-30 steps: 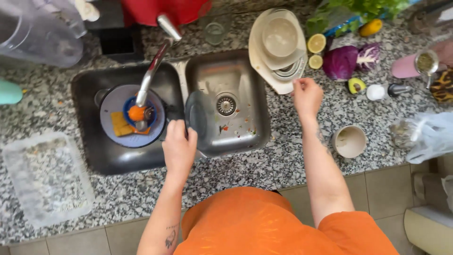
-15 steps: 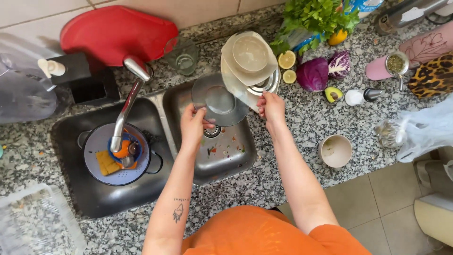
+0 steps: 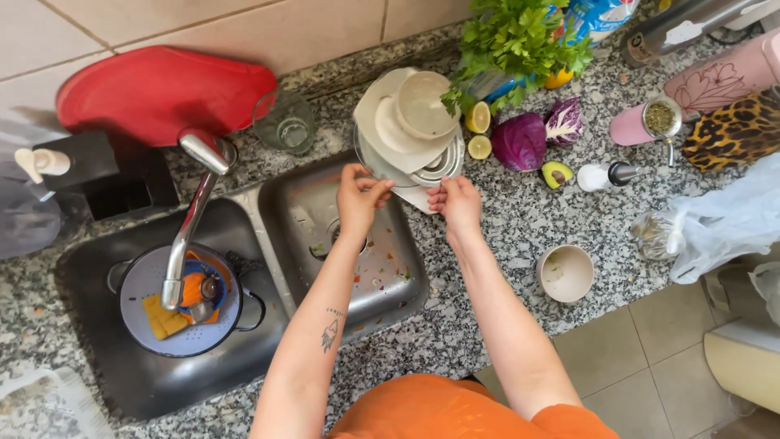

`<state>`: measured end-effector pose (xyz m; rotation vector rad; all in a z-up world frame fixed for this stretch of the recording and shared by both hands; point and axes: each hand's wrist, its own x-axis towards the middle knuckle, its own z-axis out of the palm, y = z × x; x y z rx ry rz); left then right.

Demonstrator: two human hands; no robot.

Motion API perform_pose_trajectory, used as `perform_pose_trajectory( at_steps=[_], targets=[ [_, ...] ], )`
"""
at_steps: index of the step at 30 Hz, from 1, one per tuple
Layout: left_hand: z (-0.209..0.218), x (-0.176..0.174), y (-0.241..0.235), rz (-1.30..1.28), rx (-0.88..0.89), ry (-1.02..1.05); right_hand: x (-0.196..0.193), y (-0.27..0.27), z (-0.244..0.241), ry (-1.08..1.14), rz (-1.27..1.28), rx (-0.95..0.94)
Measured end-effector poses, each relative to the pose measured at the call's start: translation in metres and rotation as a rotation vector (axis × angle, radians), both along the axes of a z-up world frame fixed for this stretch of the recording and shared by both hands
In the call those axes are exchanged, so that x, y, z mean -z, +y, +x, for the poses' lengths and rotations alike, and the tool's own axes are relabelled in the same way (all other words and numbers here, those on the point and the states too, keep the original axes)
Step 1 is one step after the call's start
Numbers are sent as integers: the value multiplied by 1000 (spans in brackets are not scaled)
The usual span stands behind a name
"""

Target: Clearing utensils from a table, washing dishes in a sink, bagging vegetables, and placing them in the refrigerator.

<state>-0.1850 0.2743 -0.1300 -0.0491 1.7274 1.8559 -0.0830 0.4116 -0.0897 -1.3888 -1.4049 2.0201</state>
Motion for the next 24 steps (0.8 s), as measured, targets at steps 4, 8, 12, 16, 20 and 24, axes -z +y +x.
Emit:
perform_pose_trajectory(
  at_steps=[4, 8, 12, 16, 20, 24],
  targets=[
    [-5, -28, 7, -395, 121, 469, 1, -7, 2, 37, -10, -12],
    [-3, -17, -2, -467, 162, 590, 6, -9, -1, 51, -25, -40],
    [23, -16, -51, -474, 189, 499, 25, -7, 13, -34, 35, -157],
    [72, -21, -135, -459, 194, 349, 40, -8, 44, -145, 261, -305],
    [129, -56, -232, -538, 102, 218, 40, -50, 69, -94, 364, -443],
    [174, -41, -302, -640, -166, 32, 56, -96, 60, -168, 533, -926]
  ],
)
